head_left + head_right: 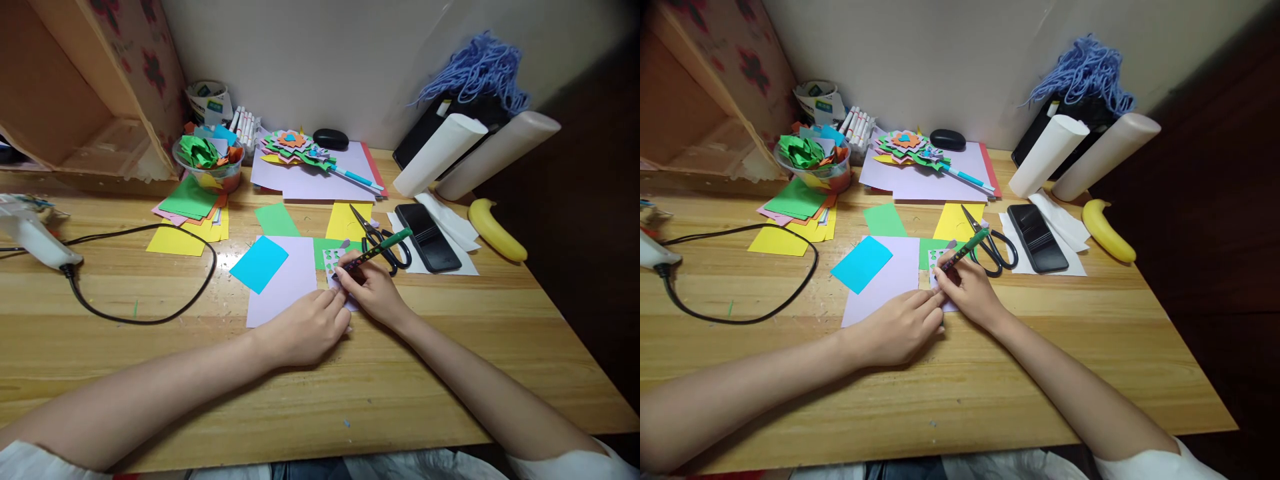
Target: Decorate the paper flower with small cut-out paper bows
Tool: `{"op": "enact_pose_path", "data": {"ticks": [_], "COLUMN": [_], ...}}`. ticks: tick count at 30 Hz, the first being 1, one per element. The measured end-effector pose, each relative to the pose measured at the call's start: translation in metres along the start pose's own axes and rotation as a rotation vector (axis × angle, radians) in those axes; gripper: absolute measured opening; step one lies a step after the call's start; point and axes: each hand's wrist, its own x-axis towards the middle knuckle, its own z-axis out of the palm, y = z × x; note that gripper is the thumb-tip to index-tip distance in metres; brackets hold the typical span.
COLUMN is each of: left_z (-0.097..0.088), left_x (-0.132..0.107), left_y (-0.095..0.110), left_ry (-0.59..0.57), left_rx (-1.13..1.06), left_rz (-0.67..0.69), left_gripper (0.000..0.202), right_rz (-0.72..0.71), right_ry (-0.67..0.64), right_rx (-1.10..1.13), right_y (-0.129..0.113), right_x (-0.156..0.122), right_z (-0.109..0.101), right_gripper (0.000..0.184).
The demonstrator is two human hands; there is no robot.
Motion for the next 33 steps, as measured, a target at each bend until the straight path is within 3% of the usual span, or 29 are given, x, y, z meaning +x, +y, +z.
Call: {"op": "enact_pose_path", "data": {"ticks": [33], "left_z": [0.0023], "left_x": [-0.001], "left_y": [-0.0008], "left_ry": [-0.005], "left_rx": [-0.009], "left_rz": [0.001], "left_gripper": [0.027], "right_rz": [0.037], "right_ry": [-0.013], "right_rx": [-0.005], "right_y": [0.0006], "right_x": [-0.0003], "right_z": [-0.0008], "right_gripper": [0.008]}}
